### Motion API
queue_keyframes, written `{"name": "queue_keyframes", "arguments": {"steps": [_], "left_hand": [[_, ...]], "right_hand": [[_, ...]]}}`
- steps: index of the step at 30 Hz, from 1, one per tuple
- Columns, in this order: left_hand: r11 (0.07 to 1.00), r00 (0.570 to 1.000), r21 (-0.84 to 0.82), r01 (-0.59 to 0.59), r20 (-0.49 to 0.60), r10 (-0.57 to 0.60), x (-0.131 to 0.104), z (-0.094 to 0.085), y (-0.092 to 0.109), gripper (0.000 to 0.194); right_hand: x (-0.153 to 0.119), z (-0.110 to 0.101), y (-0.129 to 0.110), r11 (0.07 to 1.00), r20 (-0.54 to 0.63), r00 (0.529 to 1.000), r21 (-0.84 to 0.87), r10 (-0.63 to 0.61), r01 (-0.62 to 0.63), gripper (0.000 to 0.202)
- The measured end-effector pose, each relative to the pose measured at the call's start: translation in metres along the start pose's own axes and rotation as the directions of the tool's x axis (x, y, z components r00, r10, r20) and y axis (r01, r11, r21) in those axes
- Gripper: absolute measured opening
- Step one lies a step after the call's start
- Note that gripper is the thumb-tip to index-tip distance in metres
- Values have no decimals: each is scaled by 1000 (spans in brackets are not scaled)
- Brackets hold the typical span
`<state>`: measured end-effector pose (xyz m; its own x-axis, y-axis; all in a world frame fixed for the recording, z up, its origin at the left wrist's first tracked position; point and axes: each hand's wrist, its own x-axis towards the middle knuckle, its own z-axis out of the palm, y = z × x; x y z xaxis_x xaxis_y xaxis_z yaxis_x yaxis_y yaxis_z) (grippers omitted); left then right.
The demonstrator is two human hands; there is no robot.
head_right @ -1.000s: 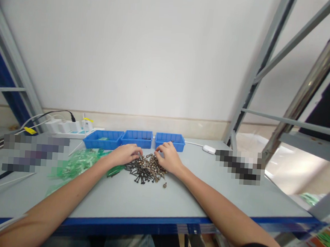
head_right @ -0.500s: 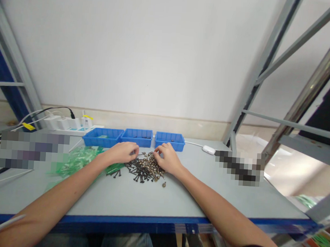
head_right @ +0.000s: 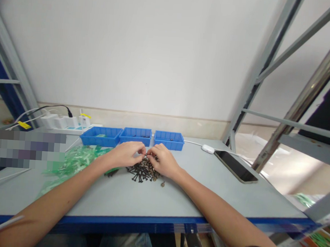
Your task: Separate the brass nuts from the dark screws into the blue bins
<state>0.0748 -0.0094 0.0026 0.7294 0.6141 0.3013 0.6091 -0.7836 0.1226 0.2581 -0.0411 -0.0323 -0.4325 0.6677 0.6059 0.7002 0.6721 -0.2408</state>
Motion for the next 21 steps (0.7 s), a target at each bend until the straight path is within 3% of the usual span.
{"name": "queue_keyframes", "arguments": {"steps": [5, 11, 21], "left_hand": [[999, 1000, -43, 3, 2, -3, -1, 2, -2, 21], [998, 998, 26, -54, 28, 53, 1, 8, -3, 19], [999, 999, 41, -10, 53, 7, 1, 5, 0, 23]], "right_hand": [[0, 0, 3, 1000, -22, 1000, -9, 14, -14, 16], [1, 1, 4, 999, -15, 1000, -40, 16, -17, 24], [-1, 3, 5, 995, -21, 995, 35, 93, -93, 7]]}}
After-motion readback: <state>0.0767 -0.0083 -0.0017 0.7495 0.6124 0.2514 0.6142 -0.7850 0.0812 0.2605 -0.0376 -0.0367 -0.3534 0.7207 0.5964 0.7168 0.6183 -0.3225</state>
